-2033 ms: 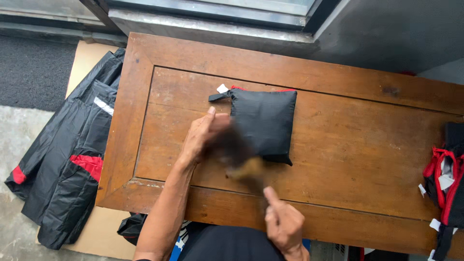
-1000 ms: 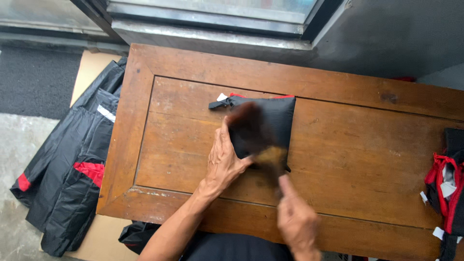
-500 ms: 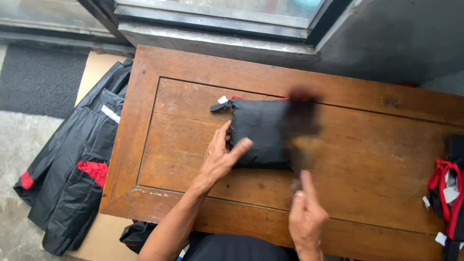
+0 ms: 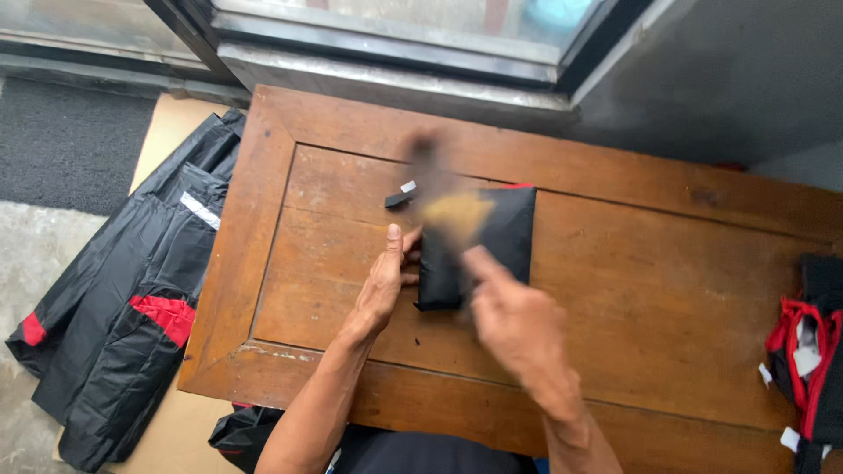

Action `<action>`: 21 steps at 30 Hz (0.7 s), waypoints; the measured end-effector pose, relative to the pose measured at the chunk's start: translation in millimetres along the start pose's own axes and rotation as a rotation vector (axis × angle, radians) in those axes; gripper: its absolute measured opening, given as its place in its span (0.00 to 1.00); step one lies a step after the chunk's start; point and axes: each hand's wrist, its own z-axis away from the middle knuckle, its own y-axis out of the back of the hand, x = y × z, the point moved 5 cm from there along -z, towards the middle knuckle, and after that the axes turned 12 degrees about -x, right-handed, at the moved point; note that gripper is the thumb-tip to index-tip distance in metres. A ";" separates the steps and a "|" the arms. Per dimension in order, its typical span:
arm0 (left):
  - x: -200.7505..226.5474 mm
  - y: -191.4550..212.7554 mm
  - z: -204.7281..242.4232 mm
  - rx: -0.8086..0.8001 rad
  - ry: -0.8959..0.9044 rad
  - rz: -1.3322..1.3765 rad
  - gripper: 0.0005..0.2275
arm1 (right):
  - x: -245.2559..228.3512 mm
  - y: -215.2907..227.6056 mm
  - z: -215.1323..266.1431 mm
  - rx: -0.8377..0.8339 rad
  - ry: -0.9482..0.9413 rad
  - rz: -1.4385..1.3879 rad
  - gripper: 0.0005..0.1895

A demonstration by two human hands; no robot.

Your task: The person cleans a small black and red pouch and a large black and red tarp using a feather duster. They brush the pouch on a wooden table, place it in a plastic bin, and then brush the tarp laid out on the table.

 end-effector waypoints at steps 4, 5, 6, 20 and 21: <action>-8.1 7.9 -11.6 -0.049 -0.107 0.529 0.35 | -23.6 -41.2 6.3 0.163 0.279 0.217 0.27; -10.8 15.5 -10.3 0.025 -0.033 0.538 0.36 | -25.1 -40.1 13.5 0.281 0.332 0.180 0.26; -15.0 21.5 -7.5 0.100 0.045 0.551 0.38 | -24.8 -39.3 22.5 0.394 0.385 0.143 0.25; -1.0 25.7 -16.3 0.208 -0.027 0.199 0.32 | 92.6 -73.8 72.1 0.636 0.366 -0.081 0.18; 1.5 22.5 -22.7 0.214 -0.027 0.157 0.35 | 104.9 -71.0 72.0 0.658 0.179 -0.191 0.17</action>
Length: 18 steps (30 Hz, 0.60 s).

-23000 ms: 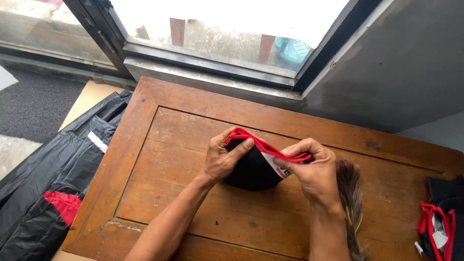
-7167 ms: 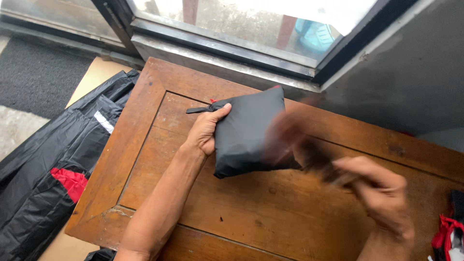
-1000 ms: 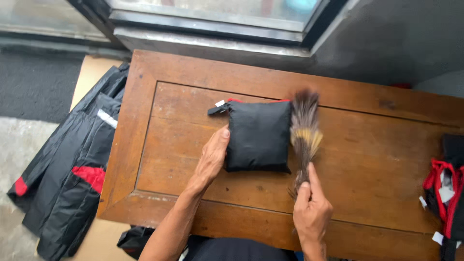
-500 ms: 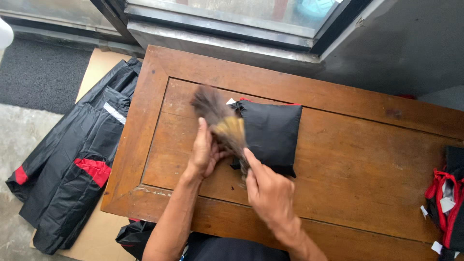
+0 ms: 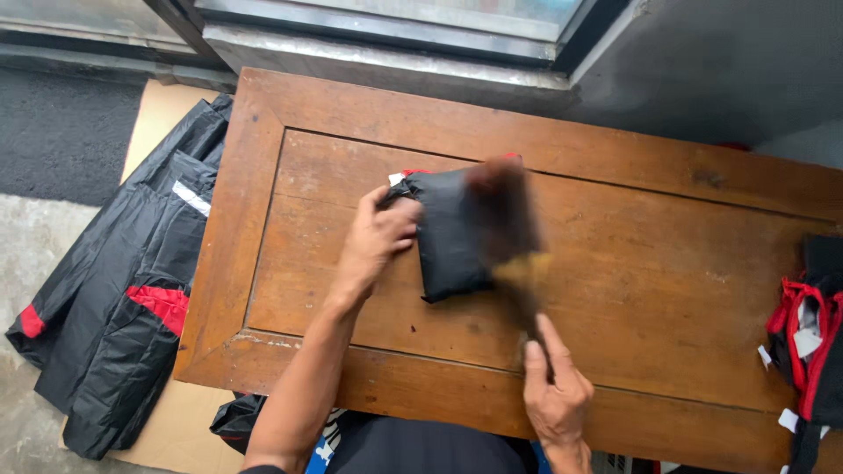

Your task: The person cleans a small black and red pouch and a large black and red tarp using a feather duster. They brush the pouch on a wooden table, place it in a plastic bin, and then brush the tarp laid out on the table.

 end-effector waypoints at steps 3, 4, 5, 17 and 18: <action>1.2 -14.1 -5.3 0.009 -0.166 -0.450 0.51 | -4.3 -7.1 3.0 -0.147 0.084 -0.066 0.20; 2.8 -13.0 -2.3 0.012 -0.170 -0.452 0.51 | -15.0 -1.8 0.8 -0.145 0.088 -0.069 0.20; 4.9 -13.3 -0.9 0.013 -0.154 -0.526 0.46 | -26.8 0.8 -1.0 -0.189 0.103 -0.032 0.20; -4.5 -26.9 8.9 -0.053 -0.548 -0.159 0.46 | -24.3 3.7 -51.3 -0.298 0.005 0.234 0.22; -8.8 -30.9 10.0 -0.117 -0.521 0.084 0.48 | -12.7 5.1 -59.4 -0.347 -0.152 0.271 0.21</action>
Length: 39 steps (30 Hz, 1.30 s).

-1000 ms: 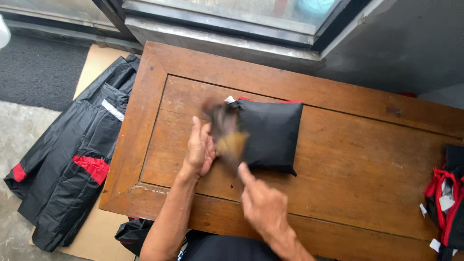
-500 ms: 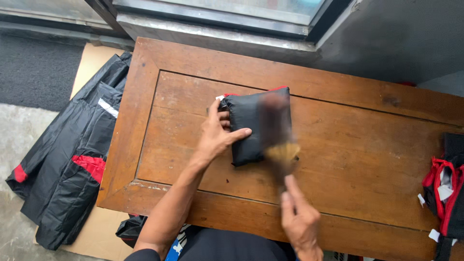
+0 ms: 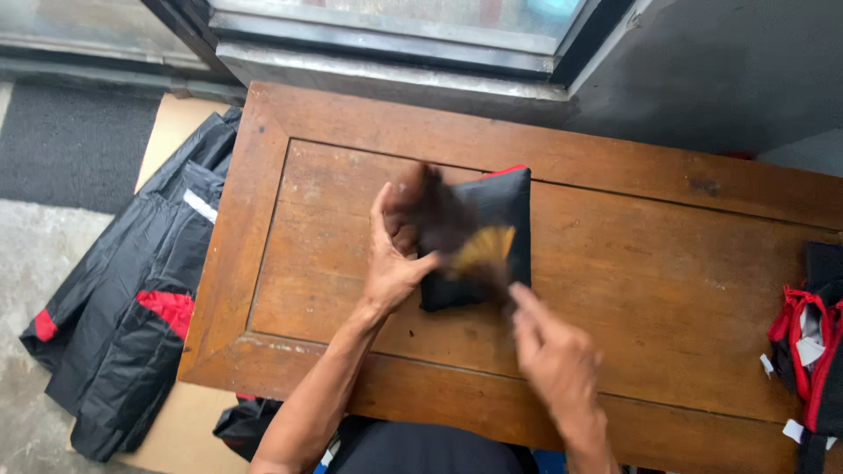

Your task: The person cleans a small black and red pouch and a large black and red tarp using a feather duster. They brush the pouch on a wooden table, place it in a plastic bin, and then brush the tarp laid out on the table.

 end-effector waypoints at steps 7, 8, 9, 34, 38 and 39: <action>15.0 -11.7 8.5 -0.001 -0.053 0.027 0.51 | -10.5 60.1 6.1 0.333 0.078 -0.275 0.18; 19.2 -14.2 9.3 -0.040 -0.137 0.035 0.50 | -17.9 65.5 15.1 0.346 0.225 -0.276 0.17; 22.9 -15.1 13.9 -0.077 -0.212 0.042 0.48 | -25.6 68.8 27.6 0.351 0.367 -0.279 0.17; 41.4 -7.6 18.0 -0.244 -0.070 -1.394 0.35 | 19.2 21.3 36.1 0.264 -0.054 -0.640 0.22; 17.4 -3.6 32.2 -0.117 0.186 -1.366 0.36 | 2.3 4.8 32.6 0.163 -0.013 -0.614 0.20; 11.8 -6.4 36.0 -0.076 0.087 -1.284 0.34 | -1.7 -2.5 29.2 0.103 0.008 -0.634 0.21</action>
